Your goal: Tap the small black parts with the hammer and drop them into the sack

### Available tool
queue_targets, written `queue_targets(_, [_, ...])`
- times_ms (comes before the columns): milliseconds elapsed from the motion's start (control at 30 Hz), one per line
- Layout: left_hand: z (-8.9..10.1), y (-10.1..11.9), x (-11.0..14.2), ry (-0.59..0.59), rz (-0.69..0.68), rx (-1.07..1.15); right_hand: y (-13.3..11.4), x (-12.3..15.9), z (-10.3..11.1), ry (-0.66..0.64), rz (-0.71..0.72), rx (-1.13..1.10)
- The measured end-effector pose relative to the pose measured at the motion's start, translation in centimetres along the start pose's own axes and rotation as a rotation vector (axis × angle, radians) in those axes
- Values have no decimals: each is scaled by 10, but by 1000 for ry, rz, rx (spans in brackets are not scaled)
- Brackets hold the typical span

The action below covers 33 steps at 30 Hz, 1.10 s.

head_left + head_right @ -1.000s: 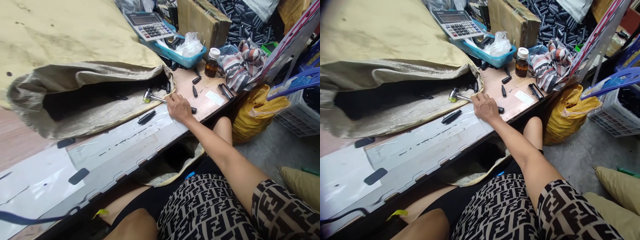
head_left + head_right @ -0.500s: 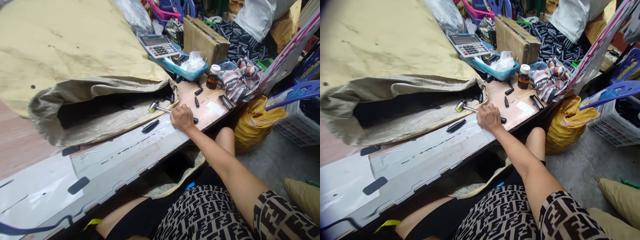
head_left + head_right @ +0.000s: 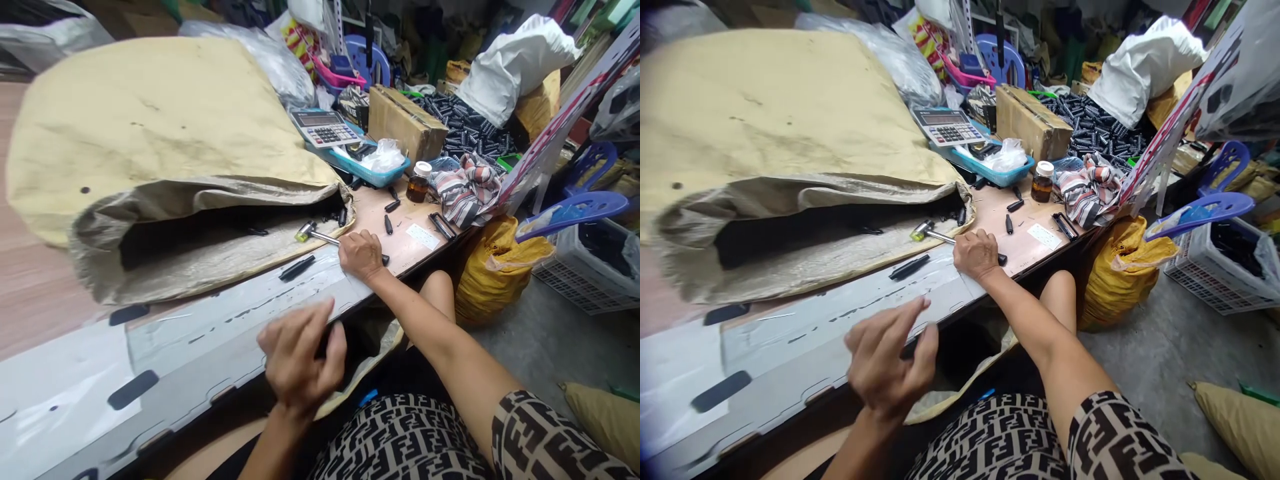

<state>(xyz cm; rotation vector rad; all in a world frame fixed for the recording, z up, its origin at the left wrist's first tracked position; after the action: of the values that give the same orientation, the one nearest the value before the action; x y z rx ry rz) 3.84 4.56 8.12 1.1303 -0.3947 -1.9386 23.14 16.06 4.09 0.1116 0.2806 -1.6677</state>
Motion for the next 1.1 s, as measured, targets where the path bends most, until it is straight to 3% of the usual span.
queue_targets(100, [-15, -34, -32, -27, 85, -238, 21, 8, 19, 74, -90, -97])
queue_targets(167, [-22, -62, -47, -52, 179, -297, 51, 18, 38, 121, -255, -112])
queue_targets(267, [-28, -94, -53, -53, 307, -328, 107, 35, 61, 36, -626, -66])
queue_targets(333, [-34, -105, -51, -65, 339, -344, 139, 42, 71, -67, -792, -59])
queue_targets(433, [-41, -109, -48, -90, 309, -329, 166, 41, 78, -183, -869, -83])
queue_targets(567, [-42, -111, -49, -65, 288, -276, 173, 34, 83, -232, -871, -94])
queue_targets(667, [-36, -111, -52, 42, 300, -211, 156, 31, 89, -104, -744, -114])
queue_targets(733, [-32, -109, -55, 111, 324, -126, 129, 26, 91, 118, -537, -184])
queue_targets(800, [-33, -108, -61, 128, 354, 38, 92, 17, 83, 189, -315, -427])
queue_targets(867, [-39, -111, -70, 109, 405, 292, 47, 3, 64, 42, -32, -759])
queue_targets(933, [-48, -119, -80, 74, 484, 589, 4, -14, 43, -109, 177, -945])
queue_targets(1000, [-55, -131, -91, 61, 565, 817, -28, -33, 20, -220, 256, -1014])
queue_targets(1100, [-57, -151, -105, 146, 605, 883, -52, -63, -6, -303, 246, -1139])
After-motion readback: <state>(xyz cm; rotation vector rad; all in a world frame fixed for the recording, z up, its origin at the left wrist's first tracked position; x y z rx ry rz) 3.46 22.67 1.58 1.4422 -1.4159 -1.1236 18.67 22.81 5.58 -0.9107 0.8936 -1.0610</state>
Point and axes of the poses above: each hand's wrist, its own x-axis away from the middle knuckle, its own z-axis out of the back of the hand, y = z × x, the point moved 3 cm from there along -x, towards the middle knuckle, and after that the axes turned 6 degrees about -x, right-handed, at the moved point
